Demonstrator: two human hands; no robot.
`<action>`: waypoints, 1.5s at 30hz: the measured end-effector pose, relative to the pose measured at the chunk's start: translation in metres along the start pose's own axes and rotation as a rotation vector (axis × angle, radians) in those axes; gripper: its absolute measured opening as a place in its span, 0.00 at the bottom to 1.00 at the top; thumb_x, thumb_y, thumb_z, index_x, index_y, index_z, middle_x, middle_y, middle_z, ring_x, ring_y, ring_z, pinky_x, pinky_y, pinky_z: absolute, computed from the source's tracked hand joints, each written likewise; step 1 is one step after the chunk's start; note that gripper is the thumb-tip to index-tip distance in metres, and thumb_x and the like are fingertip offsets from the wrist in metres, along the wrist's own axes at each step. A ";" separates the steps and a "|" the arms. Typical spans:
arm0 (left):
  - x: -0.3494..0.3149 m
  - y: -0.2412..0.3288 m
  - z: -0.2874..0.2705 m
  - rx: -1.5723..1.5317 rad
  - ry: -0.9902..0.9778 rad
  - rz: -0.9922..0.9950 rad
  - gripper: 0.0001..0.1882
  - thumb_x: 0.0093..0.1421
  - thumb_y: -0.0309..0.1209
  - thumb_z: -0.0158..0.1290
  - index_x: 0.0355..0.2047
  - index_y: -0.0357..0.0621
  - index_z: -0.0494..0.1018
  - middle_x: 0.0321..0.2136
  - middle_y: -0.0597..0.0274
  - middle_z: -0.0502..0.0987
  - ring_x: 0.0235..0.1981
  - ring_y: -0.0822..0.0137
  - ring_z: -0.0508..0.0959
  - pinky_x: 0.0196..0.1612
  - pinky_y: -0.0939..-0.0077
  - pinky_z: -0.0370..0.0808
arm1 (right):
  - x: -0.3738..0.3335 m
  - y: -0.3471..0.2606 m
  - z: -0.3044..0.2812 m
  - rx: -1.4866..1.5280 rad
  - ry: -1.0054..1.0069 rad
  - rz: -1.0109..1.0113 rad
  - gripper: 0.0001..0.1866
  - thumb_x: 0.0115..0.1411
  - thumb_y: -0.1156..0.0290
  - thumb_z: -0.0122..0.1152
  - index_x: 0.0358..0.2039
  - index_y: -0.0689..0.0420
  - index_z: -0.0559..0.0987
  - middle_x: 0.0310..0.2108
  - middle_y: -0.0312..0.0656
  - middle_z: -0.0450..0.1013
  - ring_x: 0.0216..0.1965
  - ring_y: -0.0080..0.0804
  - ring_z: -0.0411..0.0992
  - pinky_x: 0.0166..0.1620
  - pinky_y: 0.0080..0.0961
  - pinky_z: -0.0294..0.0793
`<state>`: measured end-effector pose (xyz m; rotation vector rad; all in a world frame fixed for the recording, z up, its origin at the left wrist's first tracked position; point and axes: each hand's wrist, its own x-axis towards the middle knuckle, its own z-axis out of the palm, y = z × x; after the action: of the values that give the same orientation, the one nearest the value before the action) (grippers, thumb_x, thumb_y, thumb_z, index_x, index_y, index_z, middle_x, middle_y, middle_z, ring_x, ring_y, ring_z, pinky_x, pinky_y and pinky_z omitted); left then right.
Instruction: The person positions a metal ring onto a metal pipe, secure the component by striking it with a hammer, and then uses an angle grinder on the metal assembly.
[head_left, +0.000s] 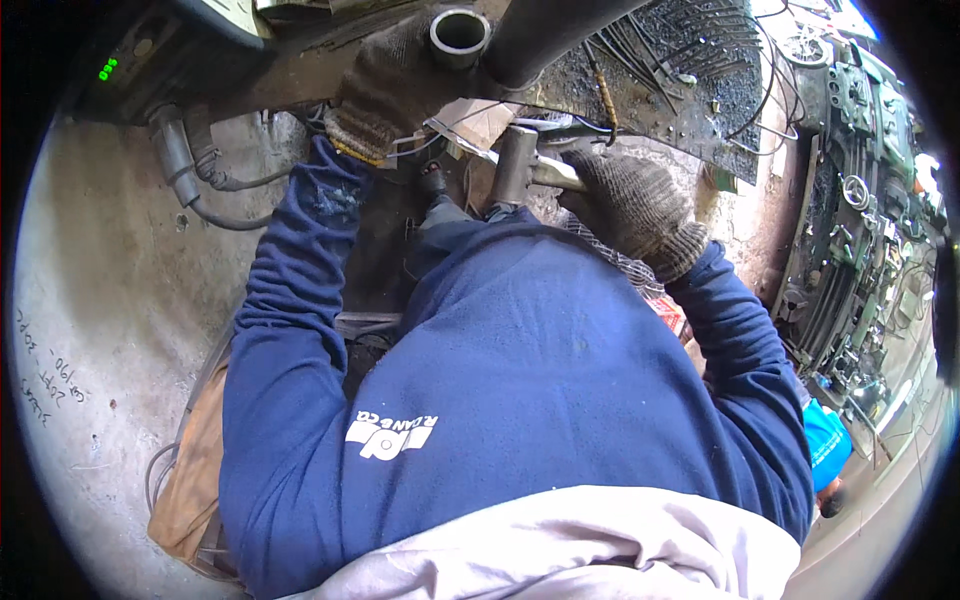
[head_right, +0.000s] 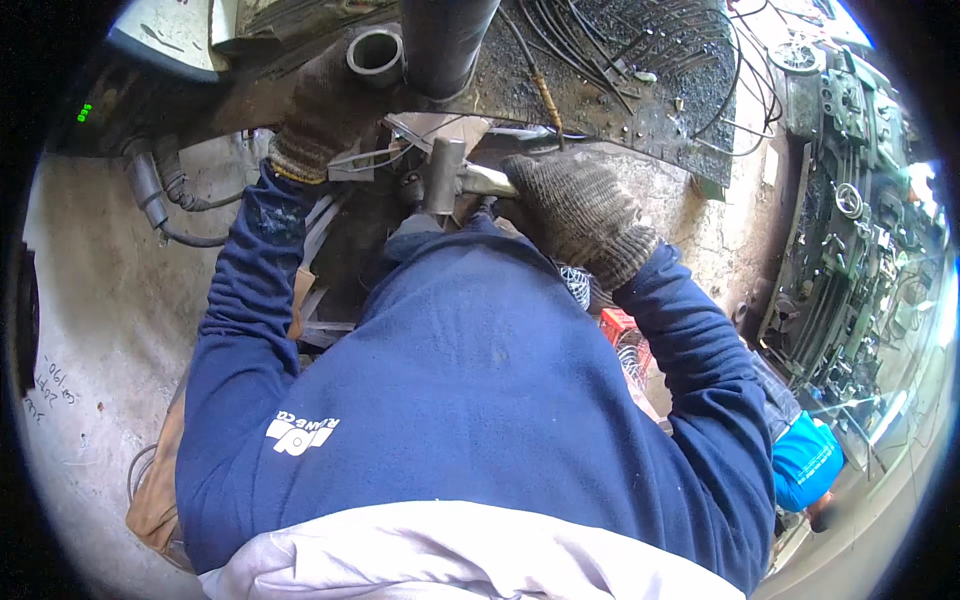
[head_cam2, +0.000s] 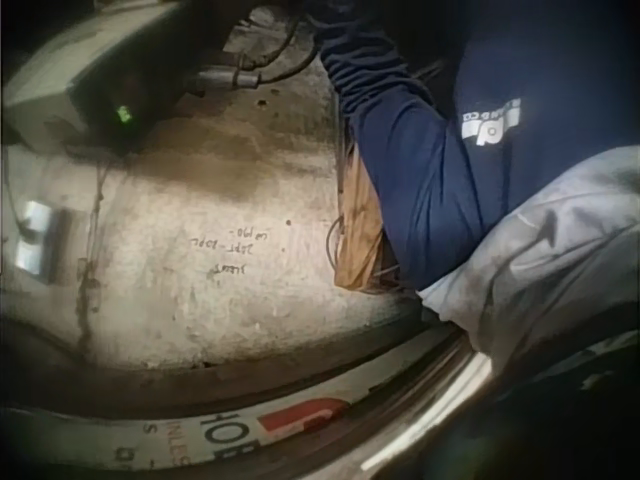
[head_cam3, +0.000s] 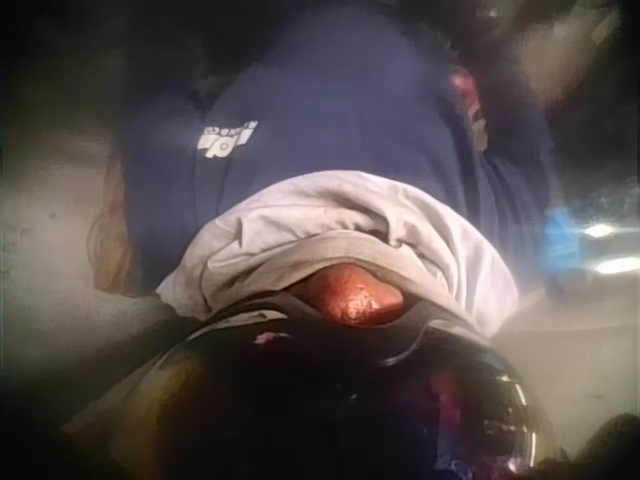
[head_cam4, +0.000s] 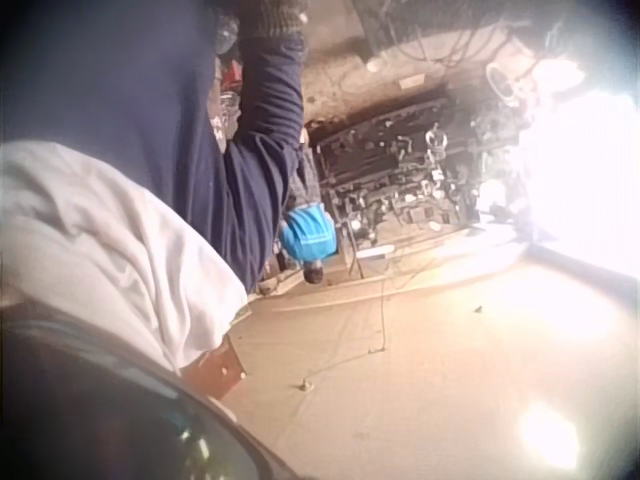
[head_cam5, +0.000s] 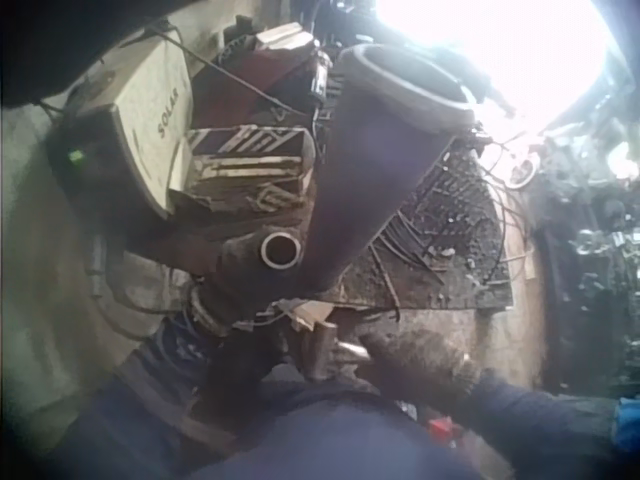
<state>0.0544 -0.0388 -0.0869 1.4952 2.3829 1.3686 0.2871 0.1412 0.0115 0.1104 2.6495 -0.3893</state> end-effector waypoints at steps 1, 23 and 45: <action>0.000 -0.001 0.000 -0.017 -0.024 -0.029 0.36 0.45 0.51 0.75 0.49 0.46 0.78 0.41 0.55 0.84 0.41 0.55 0.84 0.44 0.63 0.81 | -0.001 0.000 0.000 -0.017 0.010 -0.039 0.25 0.59 0.54 0.67 0.53 0.53 0.78 0.36 0.50 0.80 0.39 0.52 0.79 0.43 0.45 0.77; -0.003 0.002 -0.001 -0.019 -0.026 -0.048 0.32 0.49 0.49 0.74 0.49 0.45 0.78 0.41 0.54 0.84 0.43 0.54 0.84 0.46 0.62 0.81 | 0.020 0.012 -0.030 -0.091 -0.074 -0.111 0.18 0.64 0.54 0.63 0.42 0.56 0.79 0.30 0.51 0.77 0.34 0.49 0.79 0.38 0.45 0.79; 0.001 0.006 -0.002 -0.011 -0.007 -0.055 0.34 0.47 0.53 0.74 0.48 0.46 0.79 0.40 0.54 0.84 0.42 0.54 0.85 0.45 0.61 0.81 | 0.014 0.023 -0.031 -0.116 -0.043 -0.155 0.20 0.66 0.49 0.61 0.41 0.56 0.78 0.27 0.48 0.77 0.32 0.48 0.79 0.37 0.45 0.78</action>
<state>0.0571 -0.0387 -0.0815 1.4178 2.3900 1.3603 0.2644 0.1723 0.0253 -0.1397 2.6386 -0.2841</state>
